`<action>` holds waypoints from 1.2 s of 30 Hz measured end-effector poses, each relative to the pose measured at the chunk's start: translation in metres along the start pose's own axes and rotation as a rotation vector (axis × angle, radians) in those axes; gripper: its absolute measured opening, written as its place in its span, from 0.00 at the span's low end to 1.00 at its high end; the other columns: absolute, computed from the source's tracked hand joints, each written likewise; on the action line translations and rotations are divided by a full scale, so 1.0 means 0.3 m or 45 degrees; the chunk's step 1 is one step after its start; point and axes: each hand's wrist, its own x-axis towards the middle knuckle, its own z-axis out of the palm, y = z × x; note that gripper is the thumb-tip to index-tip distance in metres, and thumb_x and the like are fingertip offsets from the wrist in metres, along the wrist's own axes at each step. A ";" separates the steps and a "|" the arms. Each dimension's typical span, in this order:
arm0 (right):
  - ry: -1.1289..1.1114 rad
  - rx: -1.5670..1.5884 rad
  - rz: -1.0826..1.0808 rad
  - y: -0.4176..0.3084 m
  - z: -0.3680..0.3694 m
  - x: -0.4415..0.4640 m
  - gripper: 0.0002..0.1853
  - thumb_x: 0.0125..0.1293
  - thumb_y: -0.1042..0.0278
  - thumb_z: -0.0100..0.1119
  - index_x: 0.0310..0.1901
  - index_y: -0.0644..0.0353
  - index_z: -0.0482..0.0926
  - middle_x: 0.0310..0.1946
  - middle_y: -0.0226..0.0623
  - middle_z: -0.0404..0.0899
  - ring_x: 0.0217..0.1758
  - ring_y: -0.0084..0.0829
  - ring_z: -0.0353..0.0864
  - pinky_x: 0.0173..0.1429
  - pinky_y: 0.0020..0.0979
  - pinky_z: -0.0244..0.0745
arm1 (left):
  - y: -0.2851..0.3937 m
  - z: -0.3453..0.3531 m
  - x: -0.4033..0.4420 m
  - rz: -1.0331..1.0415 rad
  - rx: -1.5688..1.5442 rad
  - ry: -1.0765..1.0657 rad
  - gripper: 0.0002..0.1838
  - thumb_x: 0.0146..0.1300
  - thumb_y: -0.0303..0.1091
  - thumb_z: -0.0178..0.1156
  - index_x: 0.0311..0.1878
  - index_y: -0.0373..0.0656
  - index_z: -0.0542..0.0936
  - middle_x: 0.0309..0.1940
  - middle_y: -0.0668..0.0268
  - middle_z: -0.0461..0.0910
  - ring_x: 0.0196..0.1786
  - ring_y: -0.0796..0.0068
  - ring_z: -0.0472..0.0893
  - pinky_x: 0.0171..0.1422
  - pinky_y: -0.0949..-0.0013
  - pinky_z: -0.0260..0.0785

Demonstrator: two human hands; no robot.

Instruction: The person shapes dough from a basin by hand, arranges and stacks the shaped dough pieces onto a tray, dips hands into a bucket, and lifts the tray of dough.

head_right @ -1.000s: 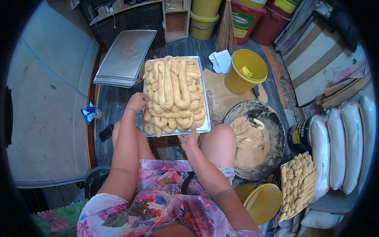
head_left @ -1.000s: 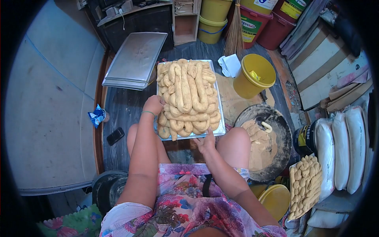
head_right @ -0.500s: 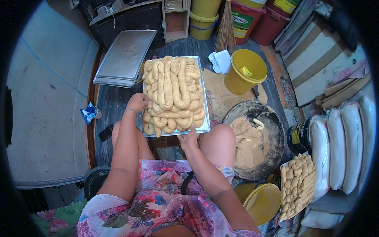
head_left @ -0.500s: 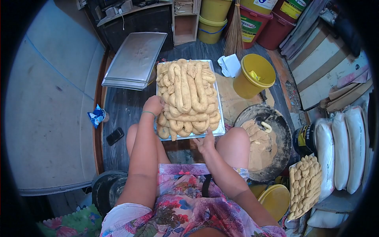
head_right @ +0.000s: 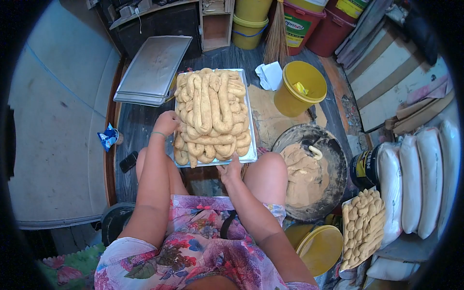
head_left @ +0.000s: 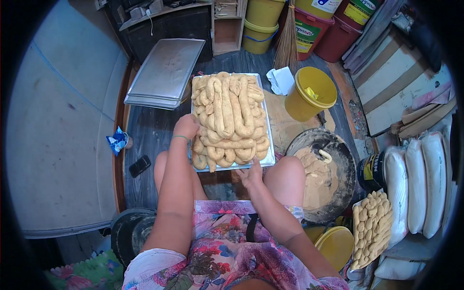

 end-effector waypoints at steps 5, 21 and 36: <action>0.024 0.015 0.018 0.000 -0.001 0.006 0.27 0.72 0.45 0.35 0.67 0.48 0.59 0.66 0.32 0.61 0.68 0.38 0.60 0.67 0.51 0.52 | -0.047 0.008 0.031 0.045 -0.520 -0.089 0.06 0.58 0.28 0.57 0.33 0.35 0.78 0.26 0.63 0.78 0.30 0.71 0.77 0.37 0.69 0.69; 0.017 -0.004 0.020 0.002 0.002 0.001 0.29 0.70 0.44 0.36 0.68 0.48 0.58 0.68 0.31 0.58 0.68 0.41 0.59 0.68 0.49 0.51 | -0.004 -0.022 0.019 -0.029 -0.740 -0.188 0.10 0.63 0.36 0.59 0.30 0.39 0.77 0.21 0.73 0.71 0.24 0.84 0.66 0.28 0.77 0.58; 0.014 0.014 0.007 0.007 -0.002 0.006 0.29 0.69 0.45 0.39 0.68 0.49 0.58 0.67 0.34 0.59 0.69 0.44 0.57 0.69 0.49 0.50 | 0.051 -0.032 -0.016 0.151 -0.316 0.002 0.09 0.48 0.26 0.65 0.33 0.36 0.80 0.28 0.60 0.81 0.34 0.68 0.80 0.41 0.66 0.72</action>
